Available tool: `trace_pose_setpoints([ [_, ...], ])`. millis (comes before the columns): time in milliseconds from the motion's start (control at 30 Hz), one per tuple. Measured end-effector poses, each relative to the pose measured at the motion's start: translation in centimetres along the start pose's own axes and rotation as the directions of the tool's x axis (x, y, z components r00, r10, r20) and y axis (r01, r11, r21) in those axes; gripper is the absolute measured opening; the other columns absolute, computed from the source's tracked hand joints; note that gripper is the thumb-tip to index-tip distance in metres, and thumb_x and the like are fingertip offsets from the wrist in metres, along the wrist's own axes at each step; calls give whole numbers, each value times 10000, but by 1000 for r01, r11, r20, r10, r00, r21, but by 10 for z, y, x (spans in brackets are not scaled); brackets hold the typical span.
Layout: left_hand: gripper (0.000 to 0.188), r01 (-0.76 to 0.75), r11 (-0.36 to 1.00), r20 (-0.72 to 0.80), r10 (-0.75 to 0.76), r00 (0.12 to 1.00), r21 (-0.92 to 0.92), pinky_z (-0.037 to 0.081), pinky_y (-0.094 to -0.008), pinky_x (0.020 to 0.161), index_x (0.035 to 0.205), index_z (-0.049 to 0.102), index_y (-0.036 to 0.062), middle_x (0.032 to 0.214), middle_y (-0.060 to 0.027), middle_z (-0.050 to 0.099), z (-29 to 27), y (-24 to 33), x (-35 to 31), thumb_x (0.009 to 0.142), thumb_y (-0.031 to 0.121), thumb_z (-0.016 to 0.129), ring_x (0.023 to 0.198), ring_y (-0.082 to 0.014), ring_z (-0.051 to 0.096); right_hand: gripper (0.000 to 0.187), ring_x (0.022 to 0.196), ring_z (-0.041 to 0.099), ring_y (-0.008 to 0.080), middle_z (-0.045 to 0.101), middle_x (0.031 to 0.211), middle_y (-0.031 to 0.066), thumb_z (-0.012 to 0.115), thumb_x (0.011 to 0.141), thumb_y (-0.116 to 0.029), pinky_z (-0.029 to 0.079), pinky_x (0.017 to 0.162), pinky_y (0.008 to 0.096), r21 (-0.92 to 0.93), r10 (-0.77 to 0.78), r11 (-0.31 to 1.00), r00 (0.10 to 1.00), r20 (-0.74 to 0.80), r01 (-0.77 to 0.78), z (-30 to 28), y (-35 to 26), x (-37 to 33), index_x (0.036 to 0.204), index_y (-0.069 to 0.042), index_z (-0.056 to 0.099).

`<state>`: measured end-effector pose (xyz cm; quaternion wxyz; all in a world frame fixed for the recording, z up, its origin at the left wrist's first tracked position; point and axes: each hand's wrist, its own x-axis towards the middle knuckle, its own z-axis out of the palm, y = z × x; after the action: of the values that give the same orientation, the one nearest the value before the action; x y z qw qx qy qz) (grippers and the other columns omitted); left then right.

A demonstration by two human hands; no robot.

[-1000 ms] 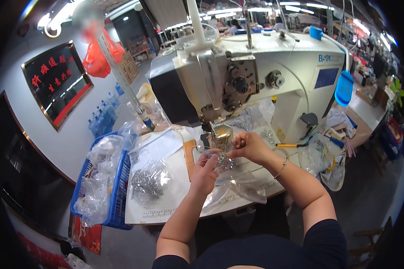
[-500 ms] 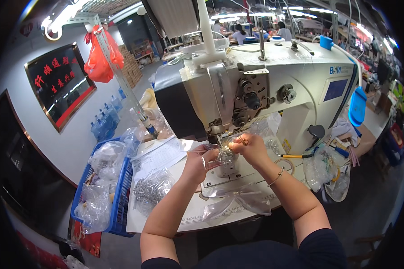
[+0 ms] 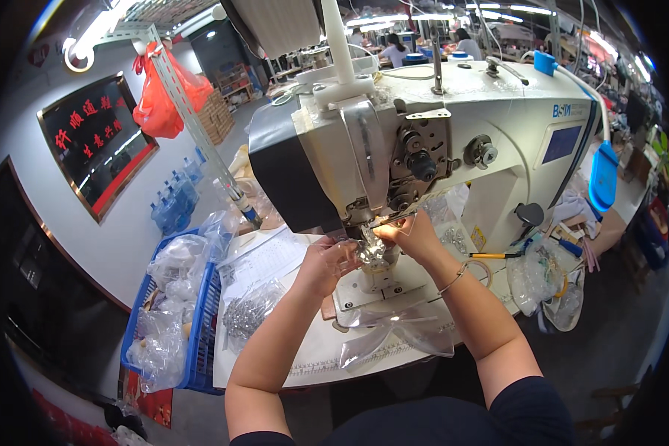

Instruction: The person places small clear plastic pouches containing silver metallic items under the presser foot of a sewing machine. They sew the top edge of each pouch to seal it, then cut the thread and place the finished pouch on the table. This process is repeated for multiple pouches.

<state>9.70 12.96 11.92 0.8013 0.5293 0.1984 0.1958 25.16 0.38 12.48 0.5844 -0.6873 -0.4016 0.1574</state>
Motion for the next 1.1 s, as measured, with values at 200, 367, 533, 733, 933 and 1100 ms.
trace_pose_setpoints([
  [200, 213, 56, 998, 10, -55, 998, -19, 501, -354, 840, 1054, 558, 24, 983, -77, 626, 6, 5, -7, 845, 54, 583, 907, -174, 614, 285, 647, 617, 122, 687, 762, 80, 743, 690, -206, 469, 614, 277, 19, -68, 997, 998, -9, 68, 0, 1, 0, 868, 9, 683],
  [367, 193, 60, 998, -32, -60, 998, -11, 509, -323, 818, 1047, 561, 34, 964, -63, 625, 13, 6, -12, 857, 60, 583, 886, -158, 613, 224, 655, 620, 130, 685, 772, 84, 727, 692, -121, 469, 598, 271, 111, -3, 994, 1000, 27, 0, 0, 5, 3, 873, 3, 678],
  [533, 158, 46, 998, -35, -47, 998, -33, 551, -301, 752, 1010, 552, 17, 918, -58, 616, 4, 6, -2, 853, 25, 570, 823, -154, 622, 229, 670, 623, 136, 683, 807, 81, 711, 701, -91, 476, 612, 280, 6, -128, 992, 991, -32, 128, 1, 5, 9, 907, -2, 664],
  [733, 137, -3, 1000, -34, 3, 999, -18, 562, -303, 740, 989, 550, 9, 888, -53, 612, 13, 9, -12, 852, 12, 560, 776, -141, 620, 218, 717, 635, 145, 683, 828, 85, 694, 718, -82, 482, 648, 285, 88, -126, 988, 991, -45, 129, -1, 5, 2, 920, -9, 657],
  [933, 163, -16, 998, 16, 17, 1000, -57, 553, -307, 723, 1009, 561, 42, 891, -42, 614, 5, 3, -7, 848, 29, 578, 775, -129, 613, 207, 763, 622, 135, 676, 848, 71, 677, 735, -75, 480, 683, 279, 142, -83, 987, 997, 8, 81, -1, 10, 5, 920, 9, 641],
  [1100, 163, 15, 999, -2, -15, 1000, -47, 537, -322, 748, 1022, 565, 53, 891, -35, 620, -2, -2, 1, 860, 67, 574, 813, -135, 611, 240, 740, 630, 151, 676, 838, 91, 682, 744, -117, 490, 685, 291, 179, -85, 980, 996, 9, 83, 0, 11, 6, 940, 9, 626],
])
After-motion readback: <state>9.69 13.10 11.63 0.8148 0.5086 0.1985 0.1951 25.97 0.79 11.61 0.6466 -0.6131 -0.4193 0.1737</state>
